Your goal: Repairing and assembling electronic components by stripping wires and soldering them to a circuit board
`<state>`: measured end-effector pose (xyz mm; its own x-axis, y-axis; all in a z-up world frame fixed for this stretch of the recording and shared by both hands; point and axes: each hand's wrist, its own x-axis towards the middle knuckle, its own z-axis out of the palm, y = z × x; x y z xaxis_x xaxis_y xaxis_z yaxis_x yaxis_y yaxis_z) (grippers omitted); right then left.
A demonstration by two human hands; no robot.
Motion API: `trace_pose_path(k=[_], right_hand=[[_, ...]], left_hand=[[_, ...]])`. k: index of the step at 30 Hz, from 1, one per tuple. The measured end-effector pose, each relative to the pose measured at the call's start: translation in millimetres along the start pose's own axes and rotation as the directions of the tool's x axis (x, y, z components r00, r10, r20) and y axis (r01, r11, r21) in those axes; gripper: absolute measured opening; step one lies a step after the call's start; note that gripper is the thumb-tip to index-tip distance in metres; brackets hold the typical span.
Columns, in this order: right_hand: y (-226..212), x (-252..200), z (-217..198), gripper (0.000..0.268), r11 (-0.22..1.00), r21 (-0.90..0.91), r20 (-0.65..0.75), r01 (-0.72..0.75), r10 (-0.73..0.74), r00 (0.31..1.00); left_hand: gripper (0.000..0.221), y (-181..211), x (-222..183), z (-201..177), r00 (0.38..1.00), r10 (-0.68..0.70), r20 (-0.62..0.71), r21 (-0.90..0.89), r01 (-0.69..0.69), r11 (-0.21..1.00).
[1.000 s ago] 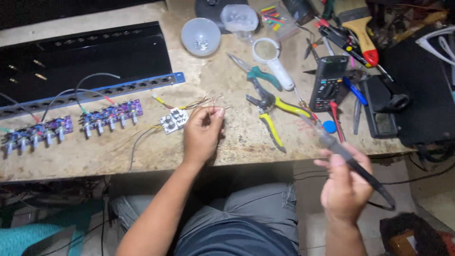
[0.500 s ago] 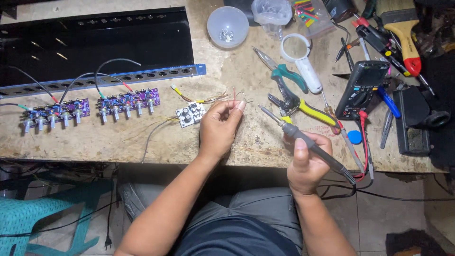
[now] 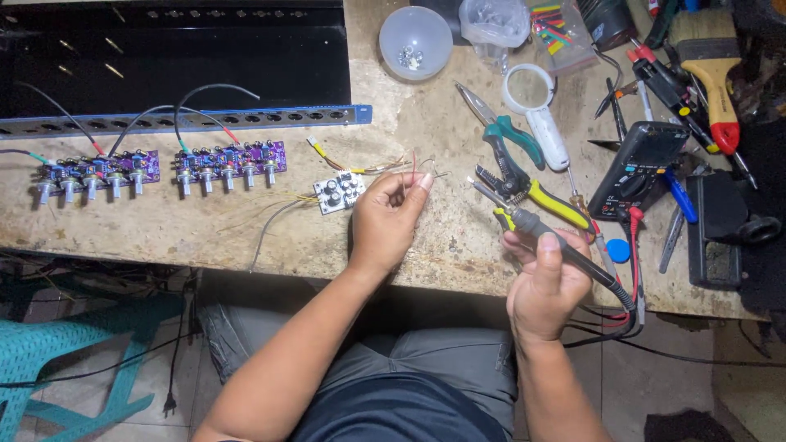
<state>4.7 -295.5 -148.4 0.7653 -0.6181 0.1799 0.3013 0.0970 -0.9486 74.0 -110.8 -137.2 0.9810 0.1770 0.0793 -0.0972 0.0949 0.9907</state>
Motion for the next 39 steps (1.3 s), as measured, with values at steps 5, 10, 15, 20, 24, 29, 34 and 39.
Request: trace_pose_path(k=[5,10,15,20,24,29,34,39], right_hand=[[-8,-4,12,0.028,0.980,-0.147,0.074,0.137,-0.127,0.989],[1,-9,10,0.030,0.955,-0.196,0.081,0.223,-0.211,0.974],[3,-10,9,0.030,0.955,-0.173,0.061,0.240,-0.233,0.971],[8,-9,4,0.029,0.949,-0.156,0.108,0.273,-0.258,0.960],[9,-8,4,0.028,0.950,-0.144,0.115,0.279,-0.264,0.958],[16,-5,-7,0.027,0.948,-0.134,0.153,0.287,-0.267,0.951],[11,-5,-3,0.027,0.949,-0.129,0.153,0.286,-0.266,0.952],[12,-8,-2,0.028,0.953,-0.122,0.135,0.276,-0.259,0.956]], left_hand=[[0.017,6,-1,0,1.000,-0.019,0.010,-0.020,0.019,1.000],[0.018,5,0,-1,1.000,-0.026,0.018,-0.007,0.026,1.000],[0.019,7,2,1,0.998,-0.057,0.037,0.028,0.056,0.998],[0.020,4,3,1,0.998,-0.045,0.038,0.047,0.044,0.998],[0.019,4,3,1,0.999,-0.042,0.033,0.072,0.040,0.997],[0.018,-1,3,-1,0.999,-0.029,0.034,0.055,0.027,0.998],[0.018,5,2,1,1.000,-0.016,0.022,0.055,0.015,0.998],[0.017,4,2,1,1.000,-0.024,0.013,0.042,0.023,0.999]])
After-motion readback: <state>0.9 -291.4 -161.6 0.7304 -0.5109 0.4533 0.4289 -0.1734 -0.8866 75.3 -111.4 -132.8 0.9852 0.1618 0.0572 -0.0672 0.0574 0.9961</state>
